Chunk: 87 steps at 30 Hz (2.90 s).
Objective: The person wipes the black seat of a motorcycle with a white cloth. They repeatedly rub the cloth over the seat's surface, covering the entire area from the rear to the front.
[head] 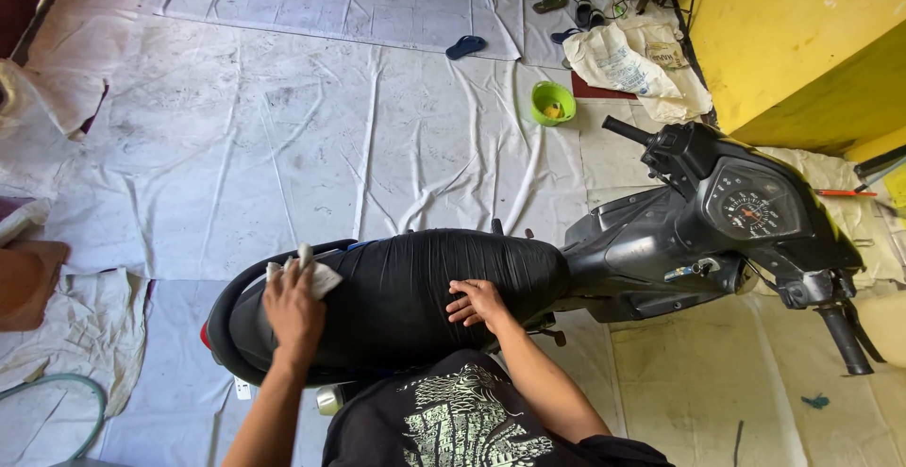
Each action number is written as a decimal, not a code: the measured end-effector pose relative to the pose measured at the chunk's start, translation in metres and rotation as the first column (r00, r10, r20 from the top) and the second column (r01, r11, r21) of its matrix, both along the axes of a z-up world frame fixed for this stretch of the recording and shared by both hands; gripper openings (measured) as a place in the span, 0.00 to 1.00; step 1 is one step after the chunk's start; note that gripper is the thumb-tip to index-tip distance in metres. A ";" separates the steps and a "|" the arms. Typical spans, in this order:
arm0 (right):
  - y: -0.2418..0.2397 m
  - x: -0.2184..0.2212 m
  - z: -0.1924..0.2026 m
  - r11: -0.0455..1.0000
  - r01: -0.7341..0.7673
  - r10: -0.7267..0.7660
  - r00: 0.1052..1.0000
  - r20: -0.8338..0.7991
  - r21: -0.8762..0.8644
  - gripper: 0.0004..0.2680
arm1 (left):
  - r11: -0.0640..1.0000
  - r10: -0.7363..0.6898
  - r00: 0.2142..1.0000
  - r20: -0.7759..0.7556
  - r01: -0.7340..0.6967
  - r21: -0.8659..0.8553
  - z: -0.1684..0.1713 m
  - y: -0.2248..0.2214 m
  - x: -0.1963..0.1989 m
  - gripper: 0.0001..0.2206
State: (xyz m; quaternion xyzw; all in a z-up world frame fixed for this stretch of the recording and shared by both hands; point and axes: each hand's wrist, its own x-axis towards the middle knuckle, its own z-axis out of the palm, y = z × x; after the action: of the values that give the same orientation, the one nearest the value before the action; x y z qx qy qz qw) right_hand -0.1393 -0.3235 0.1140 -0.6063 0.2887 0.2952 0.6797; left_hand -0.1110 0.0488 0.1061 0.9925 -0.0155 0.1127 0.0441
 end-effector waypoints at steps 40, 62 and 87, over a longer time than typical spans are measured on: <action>-0.009 -0.007 0.006 1.000 -0.002 0.002 0.999 0.042 -0.013 0.18 | 0.812 -0.584 0.802 -0.128 0.573 -0.113 0.021 -0.025 0.010 0.34; -0.008 -0.008 0.002 1.000 0.000 0.000 0.999 0.043 0.001 0.17 | 0.876 -0.459 0.888 -0.035 0.446 -0.184 0.052 -0.062 -0.022 0.23; -0.007 -0.010 0.006 1.000 0.014 -0.013 0.998 0.068 -0.007 0.16 | 0.889 -0.459 0.888 0.036 0.458 0.034 0.026 -0.012 -0.022 0.18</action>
State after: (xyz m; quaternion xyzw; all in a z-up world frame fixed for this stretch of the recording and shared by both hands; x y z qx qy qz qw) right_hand -0.1497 -0.3301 0.1198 -0.6167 0.2707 0.2688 0.6886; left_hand -0.1331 0.0366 0.1317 0.9587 -0.2514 0.1201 0.0569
